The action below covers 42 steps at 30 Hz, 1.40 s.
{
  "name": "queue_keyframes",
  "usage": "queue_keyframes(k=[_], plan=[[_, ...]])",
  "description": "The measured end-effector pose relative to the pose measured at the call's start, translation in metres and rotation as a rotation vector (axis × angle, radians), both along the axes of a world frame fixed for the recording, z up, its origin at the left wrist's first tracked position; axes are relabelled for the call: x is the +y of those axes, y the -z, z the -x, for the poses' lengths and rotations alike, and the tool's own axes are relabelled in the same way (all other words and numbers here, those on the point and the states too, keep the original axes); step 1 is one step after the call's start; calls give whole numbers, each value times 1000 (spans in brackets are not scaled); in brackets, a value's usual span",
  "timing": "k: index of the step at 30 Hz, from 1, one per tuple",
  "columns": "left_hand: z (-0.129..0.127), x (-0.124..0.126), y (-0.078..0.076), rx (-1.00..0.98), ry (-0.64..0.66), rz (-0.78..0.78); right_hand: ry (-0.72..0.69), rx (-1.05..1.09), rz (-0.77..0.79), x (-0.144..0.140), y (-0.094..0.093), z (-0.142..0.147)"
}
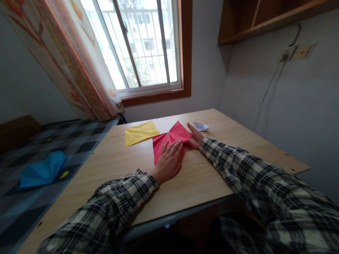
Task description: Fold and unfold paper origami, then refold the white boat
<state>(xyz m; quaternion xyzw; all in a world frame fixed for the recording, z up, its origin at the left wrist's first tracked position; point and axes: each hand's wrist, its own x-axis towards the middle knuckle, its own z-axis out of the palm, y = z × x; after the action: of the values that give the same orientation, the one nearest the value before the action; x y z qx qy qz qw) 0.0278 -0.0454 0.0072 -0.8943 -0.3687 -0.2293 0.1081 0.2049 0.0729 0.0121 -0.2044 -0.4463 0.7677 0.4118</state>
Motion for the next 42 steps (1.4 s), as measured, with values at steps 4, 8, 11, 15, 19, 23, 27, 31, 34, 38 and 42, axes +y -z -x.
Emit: queue_keyframes(k=[4,8,11,15,19,23,27,31,34,38,42], plan=[[-13,-9,-2,28,76,54,-83,20,201,-7,0,-8],[-16,-10,1,41,108,87,-95,-109,342,-3,9,-18],[-17,-12,1,62,147,133,-26,-168,296,1,13,-19],[-15,-12,-11,65,196,144,50,-108,131,4,11,-15],[-1,13,-25,-22,129,103,41,-169,151,4,10,-15],[21,51,-19,-169,-43,122,33,-114,85,3,11,-14],[35,69,-1,-79,-209,202,37,-117,60,3,12,-13],[36,72,8,30,-343,332,35,-109,56,2,13,-12],[34,73,5,94,-399,425,23,-92,50,-1,12,-11],[32,72,0,135,-447,512,-24,-121,75,-8,6,-11],[32,71,0,141,-437,519,-30,-136,93,-15,-3,-11]])
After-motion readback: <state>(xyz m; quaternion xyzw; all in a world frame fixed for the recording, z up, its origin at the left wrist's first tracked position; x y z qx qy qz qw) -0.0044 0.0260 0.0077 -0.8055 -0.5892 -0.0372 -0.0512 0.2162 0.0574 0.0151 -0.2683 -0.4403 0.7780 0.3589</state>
